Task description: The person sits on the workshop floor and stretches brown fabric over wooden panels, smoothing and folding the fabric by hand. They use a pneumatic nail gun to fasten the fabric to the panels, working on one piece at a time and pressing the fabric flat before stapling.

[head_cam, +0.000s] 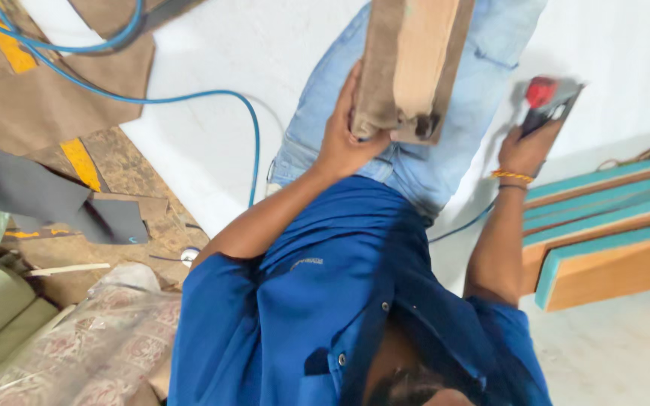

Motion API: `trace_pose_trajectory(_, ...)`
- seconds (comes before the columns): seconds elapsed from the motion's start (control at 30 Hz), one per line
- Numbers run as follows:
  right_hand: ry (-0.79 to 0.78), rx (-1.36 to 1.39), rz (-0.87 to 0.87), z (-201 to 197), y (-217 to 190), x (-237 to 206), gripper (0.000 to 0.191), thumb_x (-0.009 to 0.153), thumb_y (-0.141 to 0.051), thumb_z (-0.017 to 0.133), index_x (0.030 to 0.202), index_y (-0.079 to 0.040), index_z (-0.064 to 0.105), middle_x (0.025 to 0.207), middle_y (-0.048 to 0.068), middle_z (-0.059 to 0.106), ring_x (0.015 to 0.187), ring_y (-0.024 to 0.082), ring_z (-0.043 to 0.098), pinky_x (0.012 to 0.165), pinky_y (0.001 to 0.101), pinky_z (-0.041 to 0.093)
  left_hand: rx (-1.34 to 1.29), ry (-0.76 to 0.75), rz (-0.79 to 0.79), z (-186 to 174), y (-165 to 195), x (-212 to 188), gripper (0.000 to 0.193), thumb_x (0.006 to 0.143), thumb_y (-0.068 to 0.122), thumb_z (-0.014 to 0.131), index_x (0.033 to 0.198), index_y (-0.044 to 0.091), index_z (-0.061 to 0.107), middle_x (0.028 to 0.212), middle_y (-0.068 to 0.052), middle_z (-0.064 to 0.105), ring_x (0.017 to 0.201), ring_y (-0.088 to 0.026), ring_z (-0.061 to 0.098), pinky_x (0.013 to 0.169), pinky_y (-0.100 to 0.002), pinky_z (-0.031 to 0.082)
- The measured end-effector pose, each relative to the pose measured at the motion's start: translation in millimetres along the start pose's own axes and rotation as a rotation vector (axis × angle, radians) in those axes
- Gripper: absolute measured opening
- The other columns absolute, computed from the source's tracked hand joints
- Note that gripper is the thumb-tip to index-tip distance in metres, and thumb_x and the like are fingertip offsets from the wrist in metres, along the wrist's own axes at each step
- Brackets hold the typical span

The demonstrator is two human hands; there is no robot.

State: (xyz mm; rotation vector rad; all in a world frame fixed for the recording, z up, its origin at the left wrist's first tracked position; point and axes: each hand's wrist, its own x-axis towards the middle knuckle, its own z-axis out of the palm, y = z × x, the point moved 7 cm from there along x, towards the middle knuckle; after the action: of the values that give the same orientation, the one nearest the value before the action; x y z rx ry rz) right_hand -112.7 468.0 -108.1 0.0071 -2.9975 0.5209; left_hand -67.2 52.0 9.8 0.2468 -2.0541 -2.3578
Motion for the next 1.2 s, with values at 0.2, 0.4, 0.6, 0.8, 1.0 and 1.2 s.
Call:
trace_pose_trajectory(0.2, 0.055, -0.164, 0.117, 6, -46, 4, 0.037, 0.081, -0.010, 0.080, 0.109, 0.003, 0.058, 0.107, 0.027, 0.059, 0.100, 0.048, 0.058, 0.087, 0.0551, 0.046, 0.496, -0.163, 0.288, 11, 48, 6, 0.097, 0.082, 0.011, 0.082, 0.163, 0.005, 0.028, 0.169, -0.017, 0.031, 0.151, -0.036, 0.044, 0.124, -0.042, 0.042)
trace_pose_trajectory(0.4, 0.079, 0.893, 0.175, -46, -127, 46, 0.022, 0.114, -0.016, 0.058, 0.128, 0.000, 0.061, 0.108, 0.013, 0.066, 0.092, 0.022, 0.068, 0.082, 0.0356, 0.059, 0.715, -0.223, 0.455, 49, 59, 1, 0.086, 0.081, 0.016, 0.081, 0.156, 0.005, 0.040, 0.166, -0.016, 0.036, 0.135, -0.040, 0.053, 0.114, -0.043, 0.048)
trace_pose_trajectory(0.6, -0.352, 1.737, 0.612, -15, -236, 70, 0.034, 0.108, -0.036, 0.059, 0.113, -0.002, 0.062, 0.085, 0.006, 0.064, 0.070, 0.016, 0.065, 0.061, 0.0311, 0.054, 0.822, -0.282, 0.557, 61, 67, -8, 0.082, 0.076, 0.018, 0.081, 0.149, 0.000, 0.048, 0.161, -0.021, 0.040, 0.131, -0.046, 0.052, 0.110, -0.049, 0.049)
trace_pose_trajectory(0.8, -0.414, 1.489, 0.793, 0, -236, 62, 0.042, 0.112, -0.044, 0.054, 0.090, -0.009, 0.062, 0.070, -0.003, 0.049, 0.055, 0.008, 0.043, 0.048, 0.0260, 0.033, 0.833, -0.286, 0.627, 63, 68, -7, 0.073, 0.080, 0.017, 0.082, 0.145, 0.001, 0.053, 0.157, -0.022, 0.045, 0.129, -0.045, 0.055, 0.110, -0.049, 0.051)
trace_pose_trajectory(1.0, 0.009, 1.073, 0.459, 0, -233, 76, 0.044, 0.114, -0.036, 0.047, 0.093, -0.003, 0.067, 0.080, 0.000, 0.067, 0.072, 0.008, 0.055, 0.067, 0.0307, 0.050, 0.797, -0.337, 0.584, 58, 52, -1, 0.073, 0.084, 0.029, 0.085, 0.143, 0.002, 0.052, 0.153, -0.024, 0.047, 0.127, -0.046, 0.054, 0.109, -0.049, 0.050)
trace_pose_trajectory(1.2, -0.019, 0.915, 0.372, 8, -235, 80, 0.049, 0.114, -0.035, 0.045, 0.084, -0.001, 0.062, 0.070, 0.008, 0.062, 0.063, 0.016, 0.053, 0.063, 0.0358, 0.046, 0.310, -0.251, 0.078, 9, -2, 68, 0.071, 0.110, 0.057, 0.039, 0.154, 0.002, 0.047, 0.162, -0.017, 0.050, 0.148, -0.036, 0.050, 0.127, -0.042, 0.036)
